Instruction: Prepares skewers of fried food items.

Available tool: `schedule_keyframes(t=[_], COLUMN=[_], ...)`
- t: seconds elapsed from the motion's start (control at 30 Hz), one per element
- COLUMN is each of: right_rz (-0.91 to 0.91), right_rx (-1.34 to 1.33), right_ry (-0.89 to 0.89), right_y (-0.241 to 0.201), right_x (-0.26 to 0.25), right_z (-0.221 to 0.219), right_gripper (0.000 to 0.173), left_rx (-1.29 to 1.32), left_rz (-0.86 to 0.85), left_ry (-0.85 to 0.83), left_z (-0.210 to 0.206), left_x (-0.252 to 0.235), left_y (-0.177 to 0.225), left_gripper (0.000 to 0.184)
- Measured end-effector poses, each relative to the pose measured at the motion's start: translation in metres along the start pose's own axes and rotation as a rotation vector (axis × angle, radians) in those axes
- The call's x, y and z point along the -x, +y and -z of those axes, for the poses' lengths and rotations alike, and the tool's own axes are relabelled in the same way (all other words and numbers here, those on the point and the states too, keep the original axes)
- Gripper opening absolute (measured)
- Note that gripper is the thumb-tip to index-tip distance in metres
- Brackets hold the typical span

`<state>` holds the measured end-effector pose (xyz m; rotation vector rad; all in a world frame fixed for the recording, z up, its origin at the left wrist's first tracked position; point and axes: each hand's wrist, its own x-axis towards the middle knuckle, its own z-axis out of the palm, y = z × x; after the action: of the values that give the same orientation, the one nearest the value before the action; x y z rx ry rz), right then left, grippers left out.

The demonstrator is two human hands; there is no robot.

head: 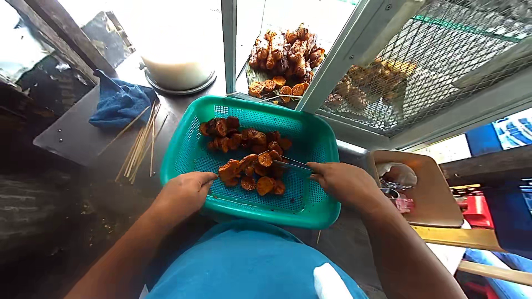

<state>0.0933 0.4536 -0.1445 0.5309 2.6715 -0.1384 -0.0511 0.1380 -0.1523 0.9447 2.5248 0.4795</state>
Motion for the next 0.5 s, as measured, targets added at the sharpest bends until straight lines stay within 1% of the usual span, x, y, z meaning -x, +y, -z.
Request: schedule_keyframes(t=[0.17,0.27,0.37,0.5], right_rz=[-0.002,-0.01,-0.054,-0.096], right_rx=[-0.373,-0.555,-0.725,-1.03], right_ry=[0.253,0.345,0.323,0.282], right_y=[0.014,0.018,0.02,0.01], right_x=[0.015,0.018,0.016,0.021], right_z=[-0.012,-0.022,-0.028,-0.022], right_gripper=[0.037,0.034,0.032,0.032], left_rx=[0.095,0.088,0.089,0.043], left_rz=[-0.022,-0.023,-0.011,0.008], left_ry=[0.069,0.087,0.089,0.027], left_z=[-0.006,-0.005,-0.005,-0.005], left_x=[0.0,0.0,0.0,0.001], left_y=[-0.006,-0.006,-0.007,-0.008], left_gripper=[0.032,0.032,0.032,0.032])
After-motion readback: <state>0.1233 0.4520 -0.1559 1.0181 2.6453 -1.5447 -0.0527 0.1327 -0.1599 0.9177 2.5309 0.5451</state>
